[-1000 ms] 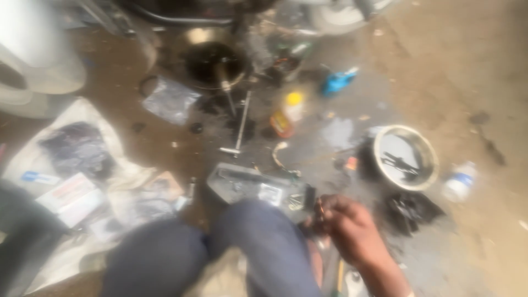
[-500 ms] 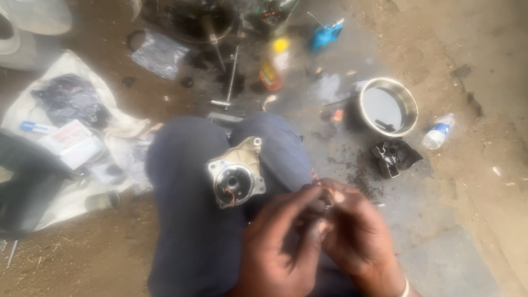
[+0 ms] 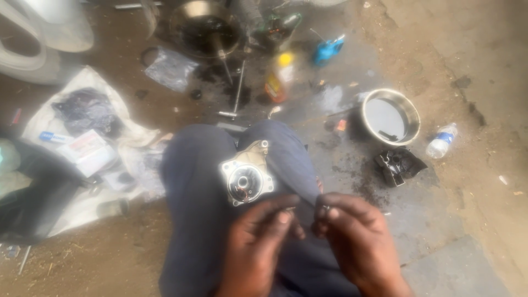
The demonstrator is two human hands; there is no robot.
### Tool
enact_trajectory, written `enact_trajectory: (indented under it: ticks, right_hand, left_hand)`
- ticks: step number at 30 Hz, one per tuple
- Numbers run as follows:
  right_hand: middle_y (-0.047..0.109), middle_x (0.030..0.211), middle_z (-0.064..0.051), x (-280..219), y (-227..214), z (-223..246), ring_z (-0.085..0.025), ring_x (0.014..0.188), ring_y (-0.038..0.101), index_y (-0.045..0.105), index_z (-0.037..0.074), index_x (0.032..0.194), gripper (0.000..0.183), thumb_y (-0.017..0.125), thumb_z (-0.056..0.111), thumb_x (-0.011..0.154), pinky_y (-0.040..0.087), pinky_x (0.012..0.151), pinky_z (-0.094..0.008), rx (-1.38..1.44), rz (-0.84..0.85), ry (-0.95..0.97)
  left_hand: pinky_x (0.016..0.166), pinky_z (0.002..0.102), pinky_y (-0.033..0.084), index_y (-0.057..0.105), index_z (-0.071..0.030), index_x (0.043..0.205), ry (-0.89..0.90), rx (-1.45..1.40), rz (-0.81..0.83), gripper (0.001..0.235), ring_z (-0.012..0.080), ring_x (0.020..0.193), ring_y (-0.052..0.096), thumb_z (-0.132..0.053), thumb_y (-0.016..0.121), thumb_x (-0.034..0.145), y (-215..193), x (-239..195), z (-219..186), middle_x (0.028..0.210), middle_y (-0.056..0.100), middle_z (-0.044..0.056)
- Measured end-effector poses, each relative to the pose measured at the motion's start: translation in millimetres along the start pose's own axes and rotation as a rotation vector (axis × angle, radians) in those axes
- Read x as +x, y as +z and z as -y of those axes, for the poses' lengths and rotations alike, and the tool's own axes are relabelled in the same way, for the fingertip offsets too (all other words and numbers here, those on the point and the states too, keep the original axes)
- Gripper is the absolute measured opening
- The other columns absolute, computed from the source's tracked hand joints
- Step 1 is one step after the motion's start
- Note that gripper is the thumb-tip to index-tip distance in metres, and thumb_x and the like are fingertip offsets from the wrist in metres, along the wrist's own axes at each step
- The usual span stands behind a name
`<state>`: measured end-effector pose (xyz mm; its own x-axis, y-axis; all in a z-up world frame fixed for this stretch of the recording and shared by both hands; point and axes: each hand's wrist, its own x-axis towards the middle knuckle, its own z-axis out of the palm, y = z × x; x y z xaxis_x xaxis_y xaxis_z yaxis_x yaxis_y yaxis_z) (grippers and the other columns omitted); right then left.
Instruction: The person sits on the ground next to a motorcycle and fits piston rings onto a piston, working the rings by hand and holding the piston on their lap. They handle small engine parts from the ground and press the rings into place around the piston.
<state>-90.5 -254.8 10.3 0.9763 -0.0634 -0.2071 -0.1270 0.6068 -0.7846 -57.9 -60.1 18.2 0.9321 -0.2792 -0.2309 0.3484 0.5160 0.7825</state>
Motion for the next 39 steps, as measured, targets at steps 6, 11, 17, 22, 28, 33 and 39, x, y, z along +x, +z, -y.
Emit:
enact_trajectory:
  ticks: [6,11,17,22,28,33,39]
  right_hand:
    - [0.075,0.1,-0.022,-6,5,2,-0.029,0.091,0.072,0.071,-0.008,0.107,0.017,0.065,-0.011,0.091,0.06,0.082,-0.042,-0.372,-0.044,-0.253]
    - [0.072,0.113,-0.019,-4,20,12,-0.026,0.106,0.073,0.068,-0.006,0.109,0.021,0.064,-0.014,0.09,0.063,0.097,-0.04,-0.624,0.156,-0.384]
    - [0.07,0.113,-0.017,1,5,1,-0.025,0.106,0.071,0.067,-0.004,0.11,0.024,0.064,-0.013,0.088,0.061,0.095,-0.037,-0.761,0.11,-0.403]
    - [0.073,0.113,-0.013,2,27,16,-0.024,0.098,0.075,0.074,0.001,0.104,0.026,0.07,-0.004,0.08,0.063,0.087,-0.033,-1.439,0.166,-0.625]
    - [0.071,0.114,-0.015,14,57,30,-0.028,0.096,0.071,0.073,0.0,0.108,0.033,0.076,0.001,0.075,0.06,0.084,-0.037,-1.723,0.436,-0.732]
    - [0.071,0.111,-0.016,14,53,18,-0.031,0.1,0.068,0.073,-0.001,0.105,0.032,0.077,0.0,0.074,0.06,0.084,-0.04,-1.697,0.418,-0.663]
    - [0.071,0.109,-0.014,4,60,-5,-0.028,0.101,0.069,0.074,0.001,0.107,0.032,0.081,0.009,0.077,0.059,0.085,-0.038,-1.578,0.334,-0.622]
  left_hand:
    - [0.072,0.034,0.06,0.074,0.004,0.115,-0.128,-0.159,-0.055,0.025,0.0198,0.077,0.069,-0.01,0.065,0.096,6,13,8,0.088,0.075,0.012]
    - [0.082,0.036,0.061,0.073,0.004,0.115,-0.113,-0.187,-0.002,0.026,0.0213,0.09,0.073,-0.003,0.07,0.09,8,19,10,0.1,0.078,0.015]
    - [0.089,0.035,0.061,0.075,0.001,0.114,-0.186,-0.055,-0.118,0.025,0.0218,0.096,0.076,-0.004,0.07,0.09,7,28,21,0.103,0.08,0.013]
    - [0.092,0.037,0.056,0.074,-0.001,0.111,-0.293,-0.444,-0.125,0.022,0.024,0.099,0.071,-0.008,0.065,0.092,13,27,27,0.104,0.076,0.013]
    - [0.097,0.036,0.051,0.073,-0.003,0.108,-0.408,-0.714,-0.051,0.022,0.0227,0.104,0.066,-0.017,0.063,0.094,10,28,32,0.107,0.074,0.01]
    - [0.099,0.036,0.05,0.073,-0.003,0.109,-0.345,-0.757,-0.047,0.023,0.0229,0.107,0.066,-0.017,0.065,0.094,2,28,29,0.109,0.074,0.011]
    - [0.104,0.038,0.051,0.072,-0.001,0.112,-0.421,-0.81,0.024,0.027,0.0244,0.111,0.068,-0.017,0.065,0.092,-5,28,27,0.112,0.075,0.013]
